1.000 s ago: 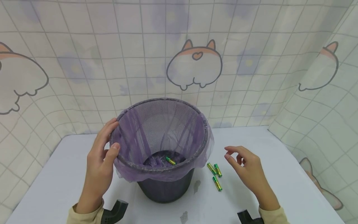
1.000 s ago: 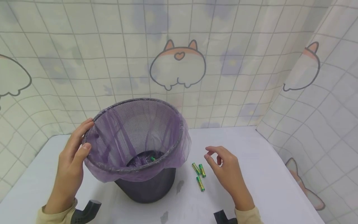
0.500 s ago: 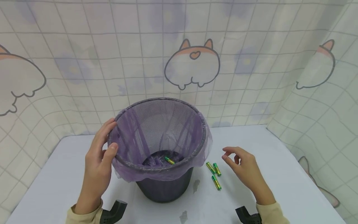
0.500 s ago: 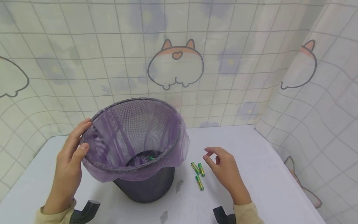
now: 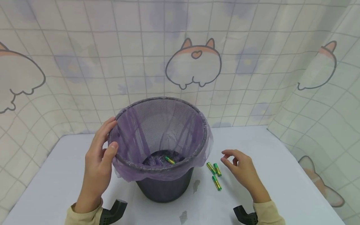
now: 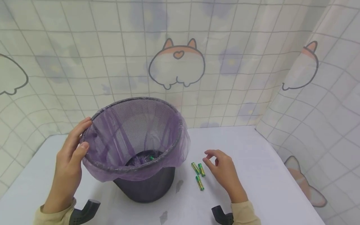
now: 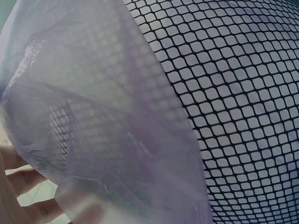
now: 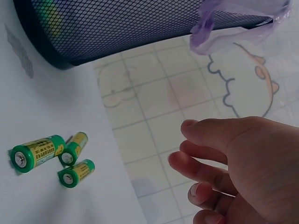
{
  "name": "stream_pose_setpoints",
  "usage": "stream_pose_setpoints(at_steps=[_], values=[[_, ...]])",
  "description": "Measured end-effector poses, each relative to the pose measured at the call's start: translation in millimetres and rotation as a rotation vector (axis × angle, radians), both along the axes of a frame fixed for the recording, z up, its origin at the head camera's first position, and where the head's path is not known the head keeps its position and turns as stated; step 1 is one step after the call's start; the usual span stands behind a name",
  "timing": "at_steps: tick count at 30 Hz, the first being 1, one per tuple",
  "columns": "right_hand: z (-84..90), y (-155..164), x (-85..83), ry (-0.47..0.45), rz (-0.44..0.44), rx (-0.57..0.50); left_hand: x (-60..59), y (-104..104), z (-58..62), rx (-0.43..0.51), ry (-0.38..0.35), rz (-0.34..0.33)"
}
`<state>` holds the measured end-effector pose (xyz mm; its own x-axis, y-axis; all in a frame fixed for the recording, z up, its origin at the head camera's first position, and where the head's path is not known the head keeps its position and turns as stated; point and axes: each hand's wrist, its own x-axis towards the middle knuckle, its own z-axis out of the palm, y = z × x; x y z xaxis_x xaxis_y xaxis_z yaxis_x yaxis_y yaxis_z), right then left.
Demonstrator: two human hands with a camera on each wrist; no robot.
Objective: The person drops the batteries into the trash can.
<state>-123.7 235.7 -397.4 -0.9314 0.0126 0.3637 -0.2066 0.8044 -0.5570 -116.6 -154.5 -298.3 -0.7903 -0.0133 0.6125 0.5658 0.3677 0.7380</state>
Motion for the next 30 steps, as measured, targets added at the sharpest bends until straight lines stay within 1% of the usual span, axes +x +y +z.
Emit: stream_pose_setpoints(at_steps=[2, 8, 11, 15, 20, 24, 27, 30], values=[[-3.4, -0.1, 0.0, -0.036, -0.014, -0.009, 0.3, 1.3, 1.0, -0.006, 0.018, -0.006], [-10.3, -4.0, -5.8, -0.121, -0.012, -0.019, 0.8, -0.5, 4.9, 0.001, 0.012, 0.009], [-11.7, -3.6, -7.6, -0.146, -0.016, -0.013, -0.4, -0.9, 3.6, 0.01, -0.006, 0.014], [-12.6, -0.3, -6.2, -0.18, -0.022, -0.003, -1.4, 1.4, 0.8, 0.019, -0.007, 0.008], [-16.6, 1.8, -7.6, -0.247, -0.001, 0.013, -2.2, 2.9, 0.4, 0.031, 0.04, -0.01], [-19.5, 2.8, -9.3, -0.349, 0.014, 0.021, -3.3, 3.0, -0.4, 0.041, 0.071, -0.021], [-21.6, 3.8, -10.1, -0.411, 0.028, 0.029, -4.4, 2.7, -1.8, 0.046, 0.079, -0.029], [-24.0, 3.5, -10.9, -0.44, 0.042, 0.035, -5.0, 2.0, -2.8, 0.049, 0.079, -0.03]])
